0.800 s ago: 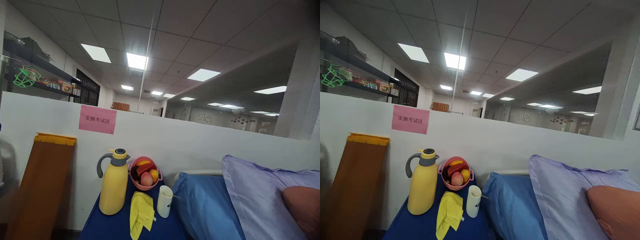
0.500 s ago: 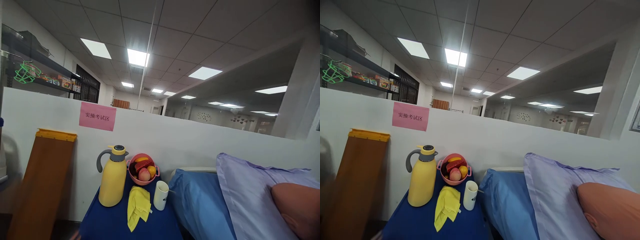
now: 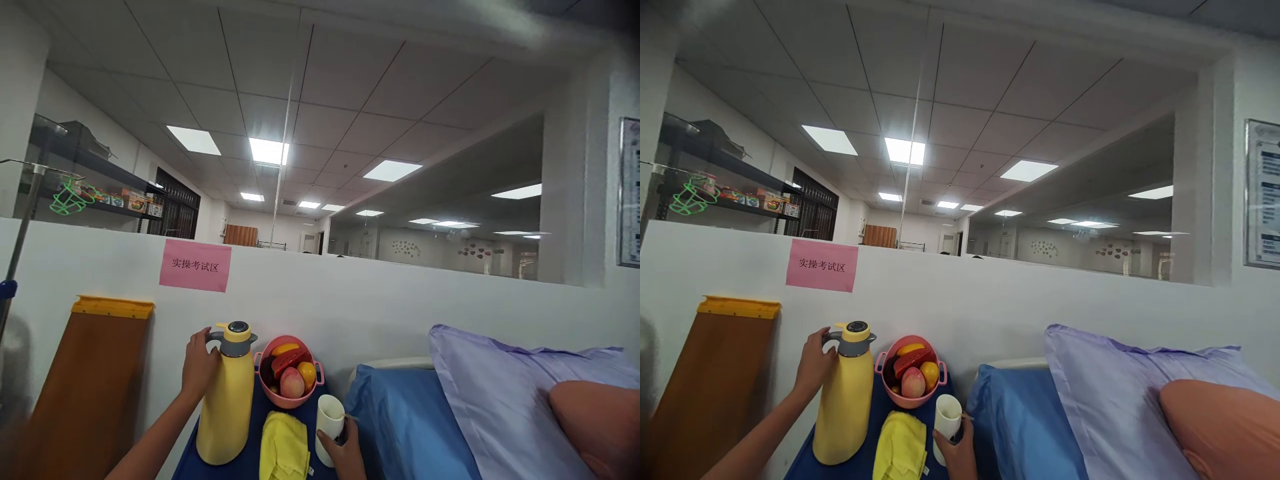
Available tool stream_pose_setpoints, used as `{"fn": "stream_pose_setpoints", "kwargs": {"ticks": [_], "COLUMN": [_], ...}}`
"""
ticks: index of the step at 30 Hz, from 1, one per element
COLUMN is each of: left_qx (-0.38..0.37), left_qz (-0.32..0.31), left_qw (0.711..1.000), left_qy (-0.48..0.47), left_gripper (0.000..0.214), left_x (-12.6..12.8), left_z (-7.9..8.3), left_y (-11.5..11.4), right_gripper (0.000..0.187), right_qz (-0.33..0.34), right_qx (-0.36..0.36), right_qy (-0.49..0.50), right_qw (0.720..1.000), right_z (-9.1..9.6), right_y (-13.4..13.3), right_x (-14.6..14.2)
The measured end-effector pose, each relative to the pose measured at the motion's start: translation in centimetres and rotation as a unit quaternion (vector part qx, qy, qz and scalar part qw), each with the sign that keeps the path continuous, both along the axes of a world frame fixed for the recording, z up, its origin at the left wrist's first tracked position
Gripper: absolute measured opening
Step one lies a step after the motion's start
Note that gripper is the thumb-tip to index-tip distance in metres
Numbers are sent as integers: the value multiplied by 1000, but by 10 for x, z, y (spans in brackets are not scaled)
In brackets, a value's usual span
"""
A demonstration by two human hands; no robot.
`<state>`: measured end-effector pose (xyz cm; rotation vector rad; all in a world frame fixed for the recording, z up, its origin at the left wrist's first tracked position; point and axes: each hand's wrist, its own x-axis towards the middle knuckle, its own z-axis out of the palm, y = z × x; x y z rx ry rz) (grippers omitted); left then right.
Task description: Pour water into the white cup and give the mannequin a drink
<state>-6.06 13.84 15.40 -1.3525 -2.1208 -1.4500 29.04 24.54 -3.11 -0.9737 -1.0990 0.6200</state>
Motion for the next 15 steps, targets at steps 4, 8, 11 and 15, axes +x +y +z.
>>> {"fn": "stream_pose_setpoints", "kwargs": {"ticks": [4, 8, 11, 15], "left_qx": [-77, -129, -153, -174], "left_qz": [-6, -19, -24, -27], "left_qw": [995, 984, 974, 961], "left_qy": [66, 119, 164, 212], "left_gripper": [31, 26, 33, 40], "left_x": [-6, 0, 14, 37], "left_z": [21, 41, 58, 87], "left_y": [4, -3, -12, -32], "right_gripper": [56, 53, 59, 65], "right_qz": [4, 0, 11, 50], "right_qx": [-17, -35, -28, -18], "right_qy": [7, 7, 6, -1], "right_qw": [1000, 999, 1000, 999], "right_z": [16, 47, 73, 93], "right_y": [-8, -23, -43, -90], "right_x": [-10, -11, -7, -5]}}
